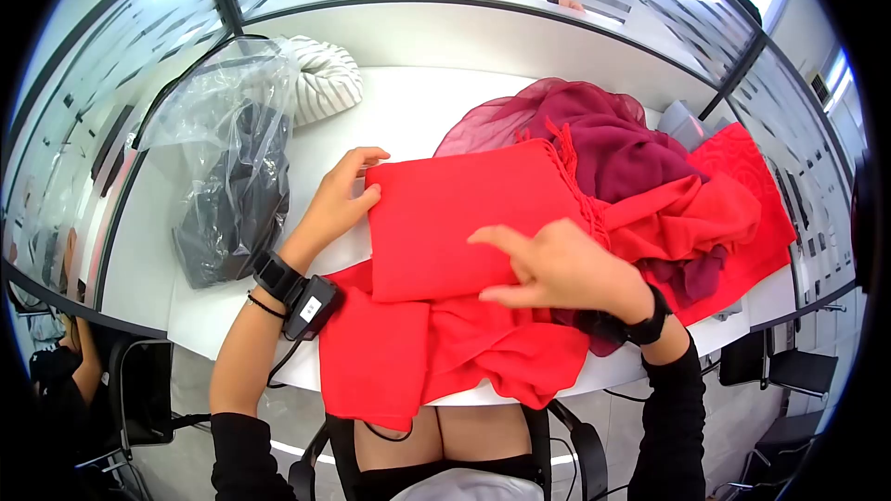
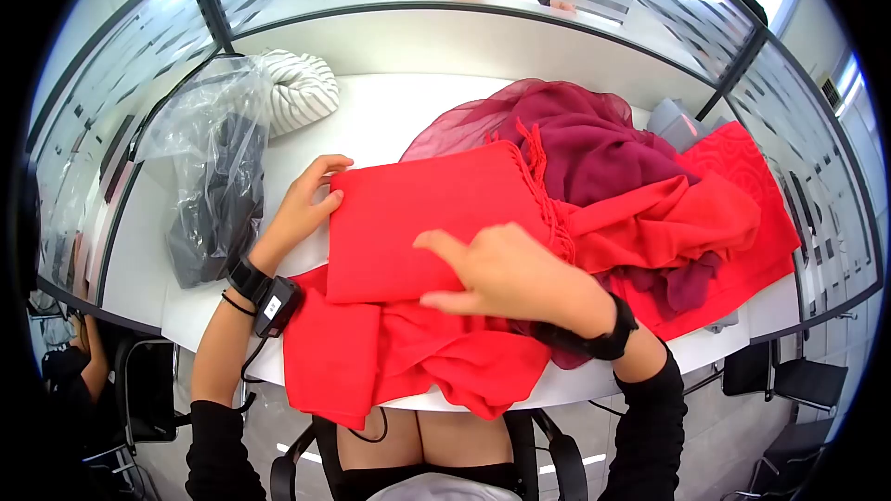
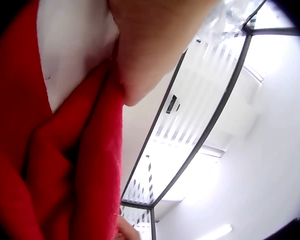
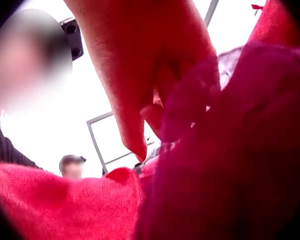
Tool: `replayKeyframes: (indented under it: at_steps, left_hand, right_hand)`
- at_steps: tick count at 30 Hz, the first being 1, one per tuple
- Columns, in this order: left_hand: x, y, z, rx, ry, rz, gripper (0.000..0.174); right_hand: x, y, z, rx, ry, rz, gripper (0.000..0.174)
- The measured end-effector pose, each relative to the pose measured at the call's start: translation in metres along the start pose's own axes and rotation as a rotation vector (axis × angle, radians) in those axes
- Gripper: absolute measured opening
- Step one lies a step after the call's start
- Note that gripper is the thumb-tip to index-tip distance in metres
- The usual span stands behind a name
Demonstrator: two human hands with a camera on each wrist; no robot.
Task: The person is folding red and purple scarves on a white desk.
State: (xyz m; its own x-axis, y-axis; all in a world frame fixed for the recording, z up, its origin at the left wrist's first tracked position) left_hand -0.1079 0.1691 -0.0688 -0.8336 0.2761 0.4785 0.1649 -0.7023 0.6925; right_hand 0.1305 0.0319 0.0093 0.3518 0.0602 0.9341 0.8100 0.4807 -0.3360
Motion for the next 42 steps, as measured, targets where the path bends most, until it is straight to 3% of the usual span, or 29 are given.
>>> replayKeyframes:
  at_steps: [3, 6, 10, 15, 18, 20, 25, 29, 31, 32, 35, 38, 42]
  left_hand:
    - [0.001, 0.012, 0.002, 0.019, -0.102, 0.018, 0.037]
    - [0.001, 0.017, 0.003, 0.030, -0.157, 0.045, 0.037]
    - [0.000, 0.015, 0.001, 0.094, -0.168, -0.028, 0.035]
    - [-0.002, 0.023, 0.001, 0.181, -0.219, -0.103, 0.029]
    - [-0.001, 0.030, 0.004, 0.177, -0.270, -0.049, 0.025]
    - [0.000, 0.030, 0.003, 0.177, -0.296, -0.027, 0.024]
    - [0.005, 0.033, -0.002, 0.238, -0.284, -0.453, 0.027]
    - [0.003, 0.033, -0.003, 0.336, -0.327, -0.522, 0.034]
    - [-0.001, 0.036, -0.002, 0.406, -0.240, -0.547, 0.037]
    - [-0.003, 0.029, -0.002, 0.353, -0.241, -0.522, 0.036]
    - [-0.007, 0.034, 0.001, 0.468, -0.125, -0.649, 0.035]
    - [-0.009, 0.029, 0.000, 0.471, -0.113, -0.701, 0.034]
    - [-0.019, 0.016, 0.006, 0.523, -0.045, -0.649, 0.034]
  right_hand:
    - [-0.018, -0.004, -0.007, -0.119, -0.194, -0.058, 0.059]
    - [-0.016, -0.003, -0.006, -0.233, -0.144, -0.131, 0.047]
    - [-0.026, 0.031, 0.000, -0.223, 0.141, -0.142, 0.033]
    - [-0.018, 0.059, 0.008, -0.244, 0.246, 0.052, 0.037]
    - [-0.004, 0.065, 0.010, -0.334, 0.071, 0.298, 0.052]
    - [-0.005, 0.076, 0.008, -0.349, 0.061, 0.499, 0.053]
    - [0.006, 0.080, 0.002, -0.420, -0.058, 0.740, 0.051]
    - [0.043, 0.042, -0.004, -0.297, 0.126, 0.694, 0.029]
    - [0.057, 0.017, -0.009, -0.155, 0.173, 0.989, 0.023]
    - [0.066, 0.006, -0.009, -0.079, 0.197, 1.133, 0.020]
    - [0.086, -0.024, -0.001, 0.006, 0.205, 1.268, 0.019]
    - [0.085, -0.030, 0.033, 0.009, 0.200, 1.393, 0.017]
    - [0.019, -0.007, 0.079, -0.127, 0.156, 1.731, 0.012]
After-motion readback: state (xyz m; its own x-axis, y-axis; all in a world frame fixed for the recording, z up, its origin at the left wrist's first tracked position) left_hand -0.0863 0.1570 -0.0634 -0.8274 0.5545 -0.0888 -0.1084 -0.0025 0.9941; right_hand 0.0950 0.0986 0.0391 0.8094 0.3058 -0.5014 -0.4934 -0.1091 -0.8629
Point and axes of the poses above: each hand's wrist, its own z-axis towards the middle knuckle, its own x-axis out of the back of the hand, y = z × x, the point moved 2 cm from there along z, towards the middle knuckle, and after that the axes turned 13 degrees about -x, right-handed, at the moved point
